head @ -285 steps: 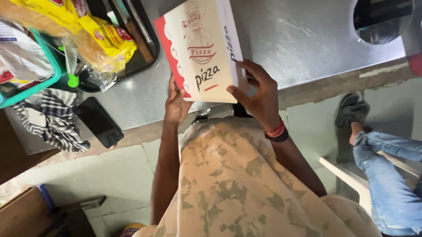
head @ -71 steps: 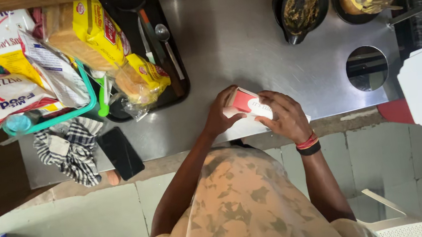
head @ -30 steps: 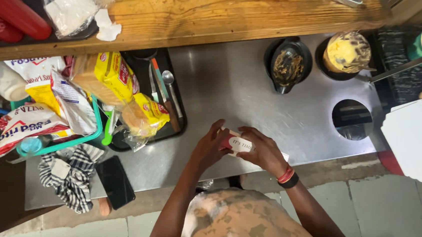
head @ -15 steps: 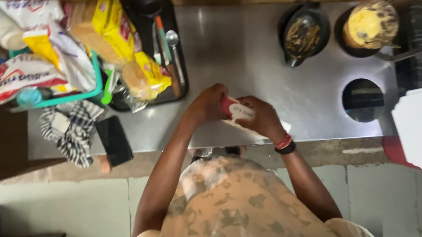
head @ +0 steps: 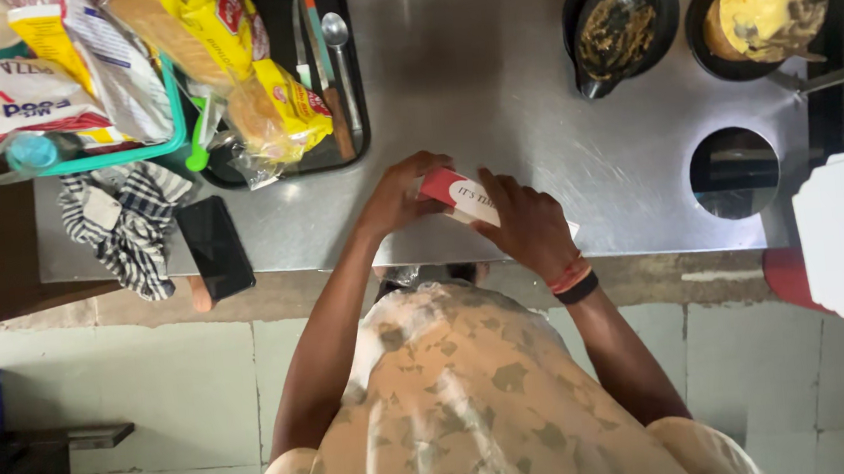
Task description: The person assembles flat-packed pizza boxes by folding the flaps and locking the tabs to form the box structure. They handle multiple boxes one at a time, folding and pressing the edges to secure them.
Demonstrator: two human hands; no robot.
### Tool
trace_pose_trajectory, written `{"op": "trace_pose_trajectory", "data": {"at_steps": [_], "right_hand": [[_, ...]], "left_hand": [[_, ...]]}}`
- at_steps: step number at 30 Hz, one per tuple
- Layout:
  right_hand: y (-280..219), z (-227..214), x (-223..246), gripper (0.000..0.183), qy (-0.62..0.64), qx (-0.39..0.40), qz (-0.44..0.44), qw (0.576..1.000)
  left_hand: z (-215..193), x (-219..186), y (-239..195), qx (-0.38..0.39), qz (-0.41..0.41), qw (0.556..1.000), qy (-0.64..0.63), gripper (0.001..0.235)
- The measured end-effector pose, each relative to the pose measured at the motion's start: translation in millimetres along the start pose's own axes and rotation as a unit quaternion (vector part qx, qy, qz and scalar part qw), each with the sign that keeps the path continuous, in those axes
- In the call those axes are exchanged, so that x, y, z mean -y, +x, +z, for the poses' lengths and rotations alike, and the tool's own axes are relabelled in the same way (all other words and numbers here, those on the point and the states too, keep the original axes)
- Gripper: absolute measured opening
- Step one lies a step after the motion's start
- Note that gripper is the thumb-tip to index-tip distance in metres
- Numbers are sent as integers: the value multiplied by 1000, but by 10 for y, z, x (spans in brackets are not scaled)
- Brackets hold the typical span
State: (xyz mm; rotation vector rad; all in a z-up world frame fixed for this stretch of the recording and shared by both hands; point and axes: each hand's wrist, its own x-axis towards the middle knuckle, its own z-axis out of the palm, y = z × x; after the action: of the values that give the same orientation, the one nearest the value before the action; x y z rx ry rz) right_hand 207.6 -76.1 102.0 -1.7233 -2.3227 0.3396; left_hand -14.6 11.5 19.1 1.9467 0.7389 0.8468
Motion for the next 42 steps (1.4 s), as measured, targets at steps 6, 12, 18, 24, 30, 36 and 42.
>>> {"op": "trace_pose_trajectory", "data": {"at_steps": [6,12,18,24,30,36,42], "right_hand": [[-91,28,-37,53,-91,48,-7,995],[204,267,162,58,-140,69,-7,988],[78,198,184,59,-104,55,58,991],[-494,-113,-211,52,-52,102,128,985],[-1103,-285,-629,25,108,-24,14,994],[-1382,318,-1017,26,369,-178,87,908],[-1073,565,-1234,30,487,-341,-95,799]], "left_hand": [[29,-287,-36,106,-5,967,229,65],[214,-545,126,117,79,829,541,55],[75,-539,296,211,48,861,460,64],[-89,-293,363,297,-2,898,326,63],[-354,110,-134,60,57,995,62,113],[156,-145,-378,39,69,994,75,71],[59,-760,-65,-215,19,952,-216,93]]}}
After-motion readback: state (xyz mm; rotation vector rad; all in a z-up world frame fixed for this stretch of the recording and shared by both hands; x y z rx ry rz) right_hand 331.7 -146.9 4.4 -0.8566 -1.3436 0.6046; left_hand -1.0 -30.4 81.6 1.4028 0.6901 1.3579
